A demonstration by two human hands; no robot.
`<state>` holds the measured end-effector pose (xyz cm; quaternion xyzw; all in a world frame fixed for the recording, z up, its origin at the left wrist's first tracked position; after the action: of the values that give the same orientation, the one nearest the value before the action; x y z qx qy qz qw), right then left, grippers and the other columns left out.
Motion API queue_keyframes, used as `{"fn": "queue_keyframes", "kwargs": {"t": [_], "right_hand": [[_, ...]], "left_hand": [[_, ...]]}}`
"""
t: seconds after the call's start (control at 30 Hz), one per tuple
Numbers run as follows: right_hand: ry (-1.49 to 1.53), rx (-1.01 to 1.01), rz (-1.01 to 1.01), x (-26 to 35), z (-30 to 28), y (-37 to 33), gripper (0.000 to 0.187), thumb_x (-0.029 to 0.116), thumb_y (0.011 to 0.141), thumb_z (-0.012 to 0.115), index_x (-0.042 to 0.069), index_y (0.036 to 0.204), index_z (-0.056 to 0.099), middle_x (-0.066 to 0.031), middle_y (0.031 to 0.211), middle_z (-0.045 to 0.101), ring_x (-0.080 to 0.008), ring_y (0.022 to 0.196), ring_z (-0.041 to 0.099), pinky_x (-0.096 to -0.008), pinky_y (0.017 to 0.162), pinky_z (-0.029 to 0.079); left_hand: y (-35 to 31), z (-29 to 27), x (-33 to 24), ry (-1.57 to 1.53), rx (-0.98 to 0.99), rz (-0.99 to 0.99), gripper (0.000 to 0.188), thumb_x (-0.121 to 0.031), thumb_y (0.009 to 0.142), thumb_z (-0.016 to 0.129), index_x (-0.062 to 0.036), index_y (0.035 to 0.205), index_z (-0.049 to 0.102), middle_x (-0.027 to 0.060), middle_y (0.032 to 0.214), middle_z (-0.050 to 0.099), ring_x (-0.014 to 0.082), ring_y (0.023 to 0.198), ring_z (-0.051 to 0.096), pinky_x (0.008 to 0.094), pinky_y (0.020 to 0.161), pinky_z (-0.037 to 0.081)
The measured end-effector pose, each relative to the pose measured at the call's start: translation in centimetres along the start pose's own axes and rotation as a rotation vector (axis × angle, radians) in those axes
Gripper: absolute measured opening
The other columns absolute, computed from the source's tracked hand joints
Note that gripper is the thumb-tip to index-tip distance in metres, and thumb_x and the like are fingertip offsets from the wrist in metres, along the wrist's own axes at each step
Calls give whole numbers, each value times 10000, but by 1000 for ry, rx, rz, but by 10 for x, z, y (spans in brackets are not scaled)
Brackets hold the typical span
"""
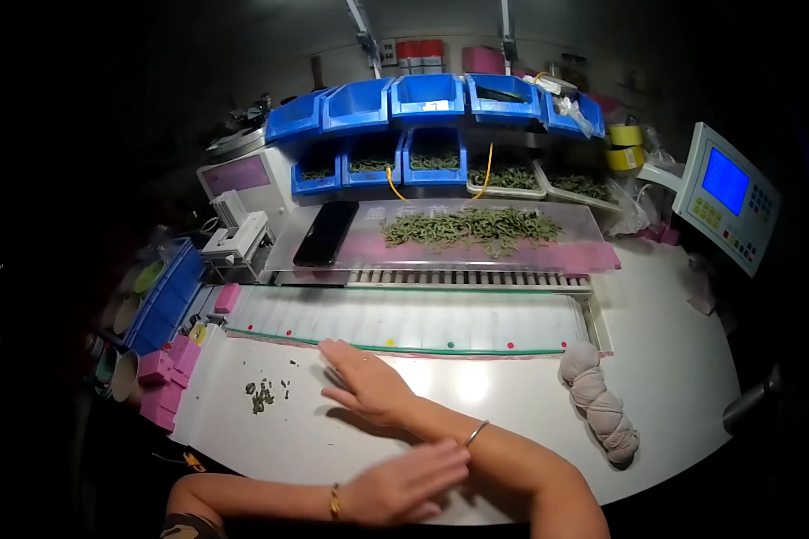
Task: The person assembles small floral arrangements by placing green foliage into pink square molds and inserting individual flower components into the center of each arrangement using both hands.
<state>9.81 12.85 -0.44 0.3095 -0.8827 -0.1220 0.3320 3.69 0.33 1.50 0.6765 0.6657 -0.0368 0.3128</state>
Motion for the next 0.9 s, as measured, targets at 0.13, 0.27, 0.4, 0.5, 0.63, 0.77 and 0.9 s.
{"fn": "queue_keyframes", "kwargs": {"t": [0.13,0.27,0.4,0.5,0.63,0.77,0.9], "right_hand": [[96,-202,29,-15,-35,-7,616,251,922,650,56,1444,387,-228,1442,455,-384,1302,478,-414,1083,402],[-129,-202,59,-29,-95,-32,499,236,912,647,69,1356,493,-204,1438,467,-392,1278,501,-417,1052,435],[-461,-100,240,-72,-162,-88,407,282,906,657,71,1245,582,-183,1480,424,-380,1366,403,-442,1115,360],[-590,-118,445,-94,-216,-143,422,321,911,636,56,1237,590,-220,1457,435,-380,1363,401,-437,1125,342],[-576,-214,743,-150,-269,-228,490,322,910,633,32,1296,554,-254,1475,397,-383,1346,419,-425,1125,338],[-508,-381,1103,-188,-283,-289,702,415,881,642,56,1440,416,-253,1556,252,-382,1431,279,-439,1168,243],[-595,-363,1208,-202,-279,-288,875,486,855,652,99,1532,256,-224,1604,130,-395,1479,139,-474,1193,154]], "left_hand": [[-6,31,-6,144,259,-25,700,-452,1013,401,-16,1531,226,171,1599,212,286,1503,147,448,1212,121],[10,27,16,188,265,-85,762,-487,970,475,-21,1522,234,176,1580,259,317,1481,210,487,1198,157],[13,-16,69,294,240,-373,772,-495,958,490,-1,1503,257,190,1572,265,316,1480,207,491,1201,129],[-20,-58,107,398,144,-588,776,-476,943,518,15,1492,275,201,1567,268,314,1482,202,490,1206,93],[-60,-89,114,498,183,-672,766,-467,946,517,20,1489,282,190,1572,264,298,1489,181,490,1208,70],[-90,-110,118,655,221,-874,773,-471,953,513,29,1490,271,189,1578,249,302,1493,157,526,1202,52],[-74,-124,113,747,112,-864,745,-404,939,580,30,1474,295,263,1541,263,414,1458,183,551,1185,85]]}}
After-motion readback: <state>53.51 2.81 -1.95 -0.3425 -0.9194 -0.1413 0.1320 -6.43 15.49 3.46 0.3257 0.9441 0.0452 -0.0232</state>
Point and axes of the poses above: each hand's wrist, its own y-axis towards the middle knuckle, its own z-axis out of the palm, x = y × z, the point moved 4 cm from there along y, towards the middle knuckle
